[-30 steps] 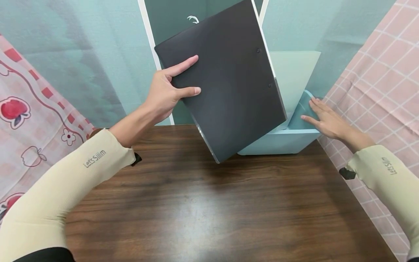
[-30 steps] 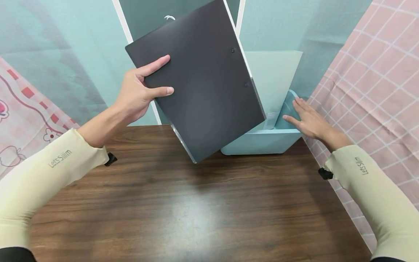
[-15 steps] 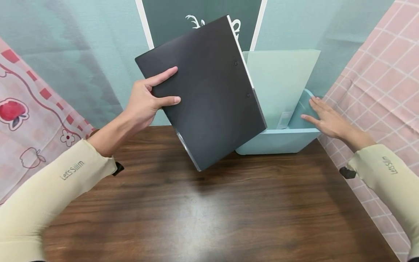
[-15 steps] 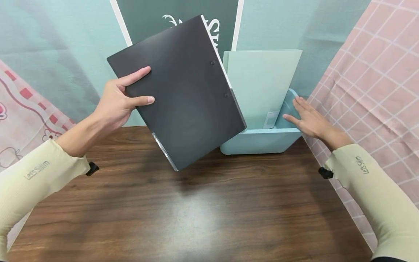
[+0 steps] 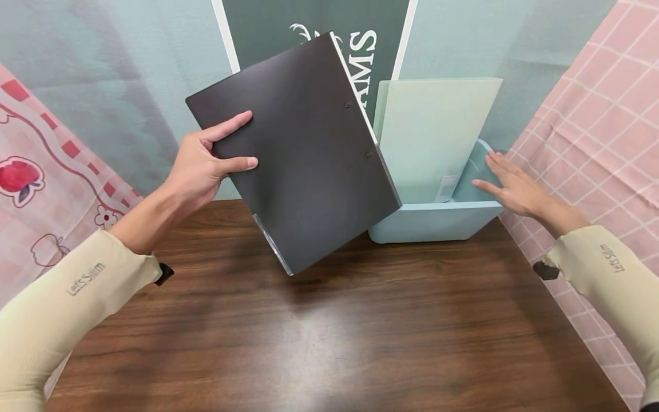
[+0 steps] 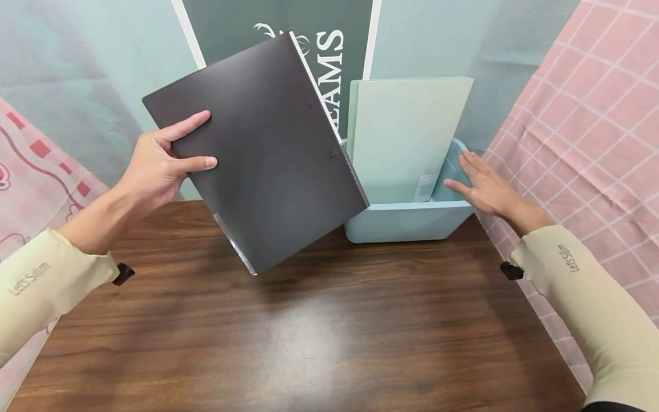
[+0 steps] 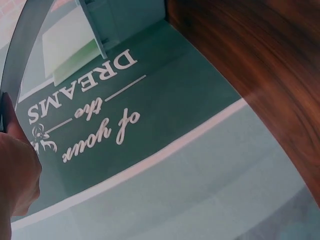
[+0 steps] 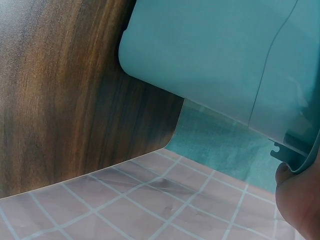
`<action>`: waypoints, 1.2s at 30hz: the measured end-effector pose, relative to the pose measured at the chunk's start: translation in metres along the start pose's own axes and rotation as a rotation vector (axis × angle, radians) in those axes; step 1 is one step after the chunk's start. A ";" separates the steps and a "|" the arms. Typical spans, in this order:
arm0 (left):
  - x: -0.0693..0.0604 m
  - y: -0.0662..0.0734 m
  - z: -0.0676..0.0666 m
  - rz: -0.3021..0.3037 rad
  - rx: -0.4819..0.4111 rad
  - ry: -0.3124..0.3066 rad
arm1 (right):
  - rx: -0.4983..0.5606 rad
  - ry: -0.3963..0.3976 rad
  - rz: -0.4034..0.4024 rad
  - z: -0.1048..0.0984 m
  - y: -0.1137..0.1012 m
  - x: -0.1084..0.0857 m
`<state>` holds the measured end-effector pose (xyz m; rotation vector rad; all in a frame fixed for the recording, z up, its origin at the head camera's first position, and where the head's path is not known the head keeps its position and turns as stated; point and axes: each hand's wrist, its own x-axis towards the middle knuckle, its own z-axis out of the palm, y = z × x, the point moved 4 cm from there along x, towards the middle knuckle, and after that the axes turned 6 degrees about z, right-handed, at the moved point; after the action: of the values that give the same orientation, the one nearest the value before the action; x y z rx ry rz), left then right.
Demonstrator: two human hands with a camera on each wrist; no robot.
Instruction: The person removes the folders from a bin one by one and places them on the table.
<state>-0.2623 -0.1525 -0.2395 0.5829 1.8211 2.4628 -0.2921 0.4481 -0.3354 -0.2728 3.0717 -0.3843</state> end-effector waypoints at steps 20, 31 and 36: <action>-0.017 -0.009 -0.049 -0.141 0.147 0.011 | 0.018 0.004 0.000 0.001 0.001 0.001; -0.024 -0.021 -0.086 -0.245 0.423 0.009 | 0.016 0.002 0.005 0.000 0.001 0.000; -0.028 -0.030 -0.101 -0.313 0.491 -0.045 | 0.019 0.008 0.005 0.000 0.001 0.001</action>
<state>-0.2739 -0.2418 -0.3002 0.3226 2.3015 1.8000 -0.2934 0.4488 -0.3360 -0.2628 3.0741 -0.4150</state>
